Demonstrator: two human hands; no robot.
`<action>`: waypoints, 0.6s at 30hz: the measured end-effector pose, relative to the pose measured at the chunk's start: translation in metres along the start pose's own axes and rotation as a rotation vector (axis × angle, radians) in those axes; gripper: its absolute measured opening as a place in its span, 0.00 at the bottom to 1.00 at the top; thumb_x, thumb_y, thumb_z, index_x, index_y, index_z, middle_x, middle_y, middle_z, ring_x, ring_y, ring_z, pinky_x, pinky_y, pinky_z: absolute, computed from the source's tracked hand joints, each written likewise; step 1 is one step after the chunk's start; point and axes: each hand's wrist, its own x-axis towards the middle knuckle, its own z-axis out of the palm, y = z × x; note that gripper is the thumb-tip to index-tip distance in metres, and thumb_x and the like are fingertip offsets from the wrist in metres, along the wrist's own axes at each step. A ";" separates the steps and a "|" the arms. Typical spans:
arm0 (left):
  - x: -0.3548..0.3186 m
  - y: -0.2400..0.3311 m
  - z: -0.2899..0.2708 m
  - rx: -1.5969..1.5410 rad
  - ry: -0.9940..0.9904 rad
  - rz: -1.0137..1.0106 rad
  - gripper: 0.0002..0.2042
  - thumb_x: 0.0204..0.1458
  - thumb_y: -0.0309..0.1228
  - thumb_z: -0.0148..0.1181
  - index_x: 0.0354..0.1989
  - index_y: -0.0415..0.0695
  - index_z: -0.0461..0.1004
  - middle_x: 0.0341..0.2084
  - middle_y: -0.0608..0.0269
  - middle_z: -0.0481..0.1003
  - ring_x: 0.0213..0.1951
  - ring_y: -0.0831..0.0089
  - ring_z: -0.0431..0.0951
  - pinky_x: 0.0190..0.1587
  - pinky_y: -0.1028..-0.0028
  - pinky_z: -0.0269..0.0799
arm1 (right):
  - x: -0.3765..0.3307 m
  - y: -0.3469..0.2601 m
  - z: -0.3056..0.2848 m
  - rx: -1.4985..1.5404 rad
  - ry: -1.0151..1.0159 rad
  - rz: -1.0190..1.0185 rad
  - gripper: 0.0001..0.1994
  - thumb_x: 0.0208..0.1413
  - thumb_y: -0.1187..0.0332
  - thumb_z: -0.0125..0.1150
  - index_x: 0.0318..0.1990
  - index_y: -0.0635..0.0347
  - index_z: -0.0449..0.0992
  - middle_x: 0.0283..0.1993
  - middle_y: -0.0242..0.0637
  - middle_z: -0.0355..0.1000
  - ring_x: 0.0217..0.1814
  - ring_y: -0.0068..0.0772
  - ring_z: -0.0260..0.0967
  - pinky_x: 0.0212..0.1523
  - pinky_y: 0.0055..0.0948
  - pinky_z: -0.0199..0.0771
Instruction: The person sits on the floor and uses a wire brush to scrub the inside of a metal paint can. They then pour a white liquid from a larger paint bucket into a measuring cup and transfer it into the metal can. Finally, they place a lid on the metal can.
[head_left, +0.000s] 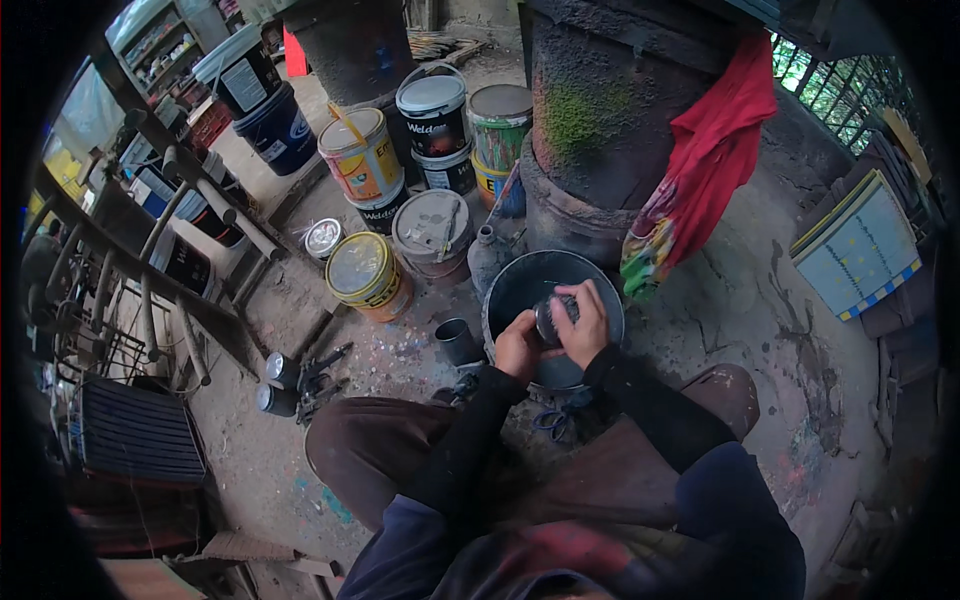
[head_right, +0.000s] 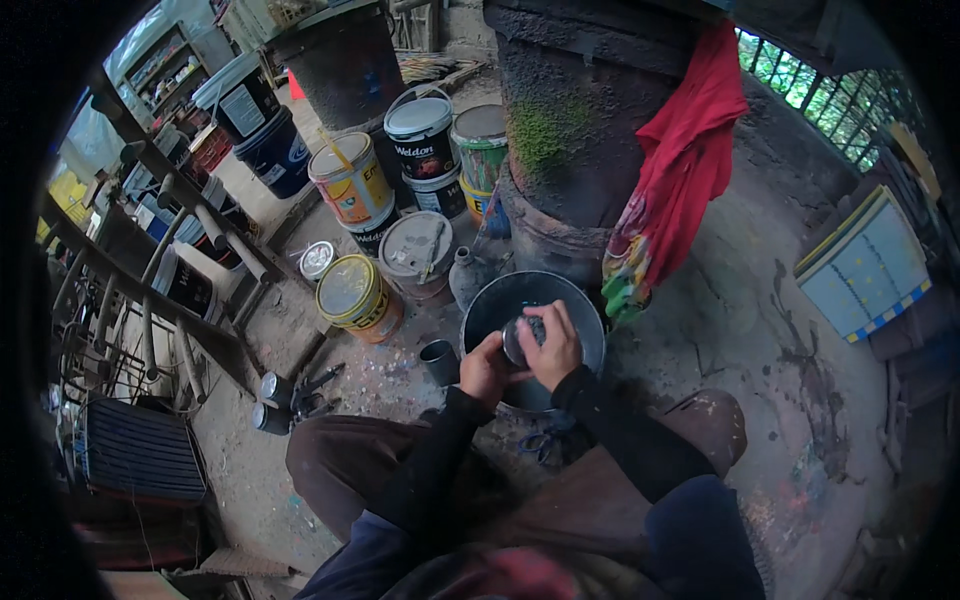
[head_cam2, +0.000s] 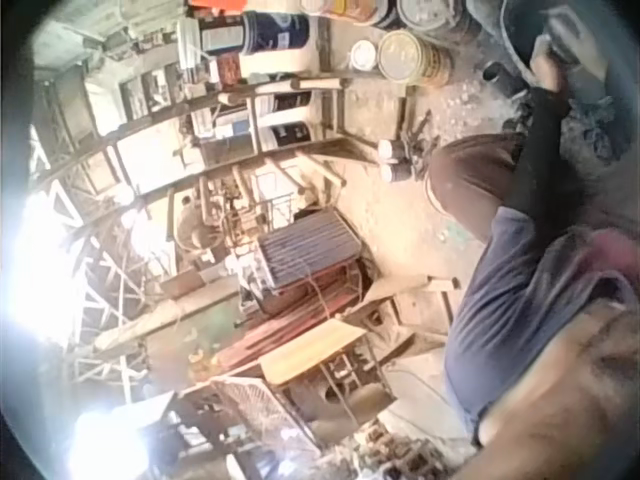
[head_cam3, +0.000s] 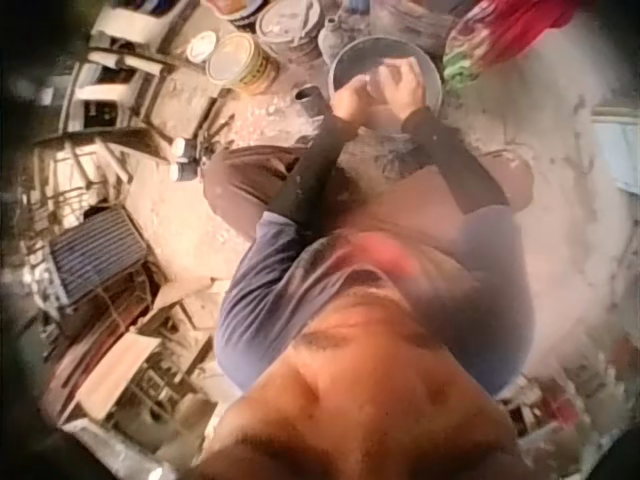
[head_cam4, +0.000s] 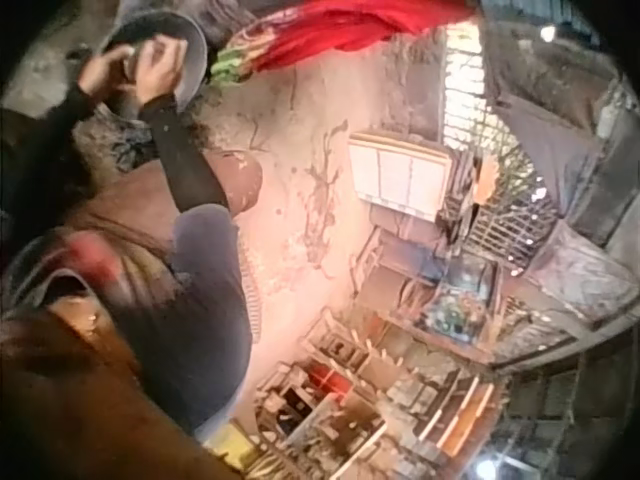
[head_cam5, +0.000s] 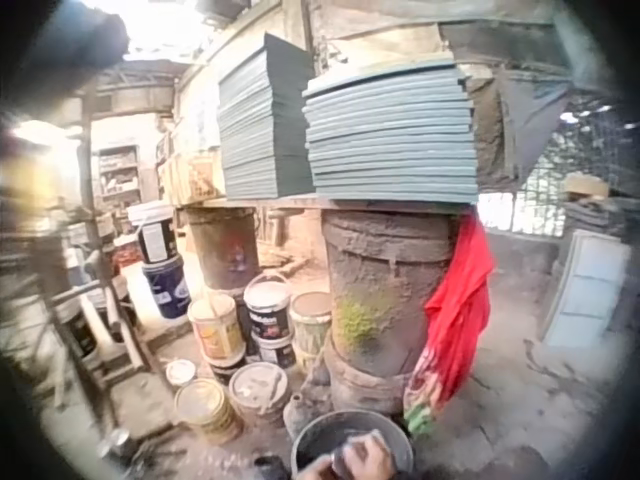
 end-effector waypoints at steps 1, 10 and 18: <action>0.001 0.005 -0.005 0.003 0.011 0.013 0.17 0.61 0.39 0.37 0.49 0.46 0.70 0.44 0.63 0.73 0.46 0.67 0.73 0.45 0.61 0.72 | -0.004 -0.003 0.001 -0.014 -0.013 -0.057 0.10 0.49 0.70 0.61 0.38 0.62 0.71 0.37 0.46 0.65 0.42 0.51 0.66 0.42 0.39 0.67; 0.007 0.034 0.004 -0.080 -0.102 -0.024 0.25 0.62 0.46 0.34 0.57 0.39 0.62 0.53 0.49 0.67 0.53 0.53 0.70 0.46 0.50 0.75 | 0.045 0.016 -0.055 -0.049 -0.136 0.233 0.24 0.43 0.61 0.71 0.46 0.62 0.73 0.41 0.43 0.73 0.46 0.41 0.71 0.47 0.34 0.69; 0.024 0.000 -0.037 0.851 0.033 0.243 0.13 0.53 0.30 0.61 0.40 0.37 0.67 0.32 0.60 0.74 0.33 0.73 0.76 0.33 0.72 0.78 | 0.089 -0.068 -0.128 0.634 -0.352 0.213 0.31 0.42 0.67 0.73 0.55 0.65 0.67 0.47 0.38 0.71 0.48 0.25 0.71 0.48 0.23 0.71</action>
